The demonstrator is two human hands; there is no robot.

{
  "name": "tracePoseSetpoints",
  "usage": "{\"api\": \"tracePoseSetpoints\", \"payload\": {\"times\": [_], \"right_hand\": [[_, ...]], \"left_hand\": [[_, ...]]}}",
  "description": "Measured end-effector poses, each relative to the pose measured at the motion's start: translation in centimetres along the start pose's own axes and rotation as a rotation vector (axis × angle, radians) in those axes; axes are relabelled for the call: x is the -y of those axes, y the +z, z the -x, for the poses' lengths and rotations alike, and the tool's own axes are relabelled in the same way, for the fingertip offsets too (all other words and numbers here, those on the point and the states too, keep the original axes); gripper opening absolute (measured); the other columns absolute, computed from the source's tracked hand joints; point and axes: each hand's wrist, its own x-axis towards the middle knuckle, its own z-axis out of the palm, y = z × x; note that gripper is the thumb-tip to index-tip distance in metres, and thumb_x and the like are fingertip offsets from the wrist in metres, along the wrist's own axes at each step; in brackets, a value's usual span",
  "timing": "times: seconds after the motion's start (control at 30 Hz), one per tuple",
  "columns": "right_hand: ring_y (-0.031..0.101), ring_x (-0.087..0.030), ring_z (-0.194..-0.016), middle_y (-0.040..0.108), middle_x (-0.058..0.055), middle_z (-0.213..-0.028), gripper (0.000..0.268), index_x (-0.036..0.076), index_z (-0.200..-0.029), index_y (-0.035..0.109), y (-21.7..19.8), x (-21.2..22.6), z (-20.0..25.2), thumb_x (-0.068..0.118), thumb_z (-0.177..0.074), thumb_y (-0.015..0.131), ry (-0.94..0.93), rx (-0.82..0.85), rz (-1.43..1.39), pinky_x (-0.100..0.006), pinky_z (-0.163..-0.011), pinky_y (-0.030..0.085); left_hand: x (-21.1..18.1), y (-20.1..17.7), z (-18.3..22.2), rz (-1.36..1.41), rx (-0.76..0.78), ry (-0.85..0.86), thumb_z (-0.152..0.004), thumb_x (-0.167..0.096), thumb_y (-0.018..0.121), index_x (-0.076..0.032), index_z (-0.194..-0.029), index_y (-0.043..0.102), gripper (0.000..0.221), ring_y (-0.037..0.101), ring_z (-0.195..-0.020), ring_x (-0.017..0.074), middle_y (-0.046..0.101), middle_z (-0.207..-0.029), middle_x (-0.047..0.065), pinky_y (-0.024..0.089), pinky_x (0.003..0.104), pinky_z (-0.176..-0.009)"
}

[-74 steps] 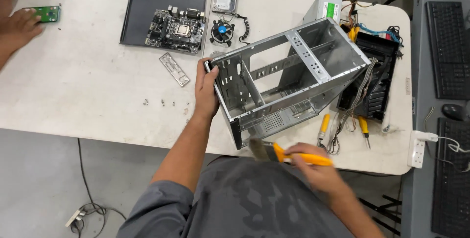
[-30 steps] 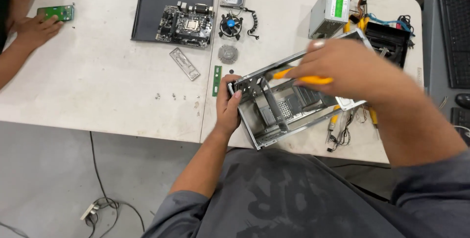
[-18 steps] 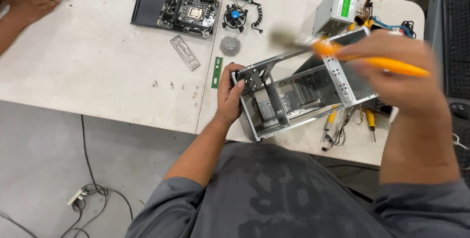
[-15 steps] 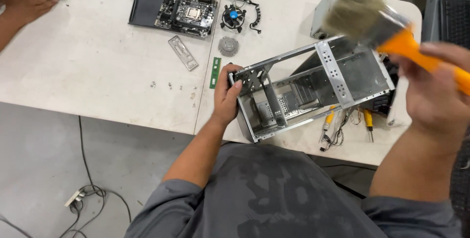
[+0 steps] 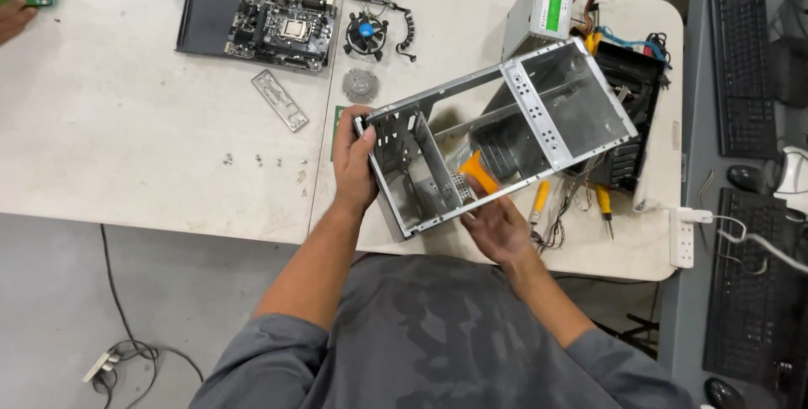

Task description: The person is cleaning the interior of a computer case and its side panel using a brush to remove dust.

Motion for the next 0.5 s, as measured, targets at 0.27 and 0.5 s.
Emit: {"api": "tracePoseSetpoints", "payload": {"times": [0.27,0.5], "right_hand": [[0.063,-0.017,-0.081,0.063,-0.006,-0.111,0.034,0.014,-0.118,0.056,-0.1,-0.6,-1.5,0.029,-0.09,0.044,0.076,-0.147,0.126,-0.031,-0.077,0.05],[0.045,-0.015,-0.063,0.065,0.004,-0.086,0.035,0.015,-0.109,0.06,-7.2,-2.2,-2.8,0.034,-0.082,0.05,0.154,-0.224,0.028,-0.028,-0.058,0.034]], "left_hand": [[-1.9,1.4,0.3,0.03,-0.026,-0.026,-0.089,-0.027,0.049,-0.009,-0.097,0.05,0.02,0.043,-0.075,0.008,0.048,-0.077,0.003,0.038,0.025,-0.072],[-0.1,0.7,-0.7,0.046,-0.085,-0.02,-0.091,-0.023,0.047,-0.008,-0.095,0.05,0.016,0.041,-0.075,0.0089,0.046,-0.075,0.002,0.037,0.026,-0.07]]}}
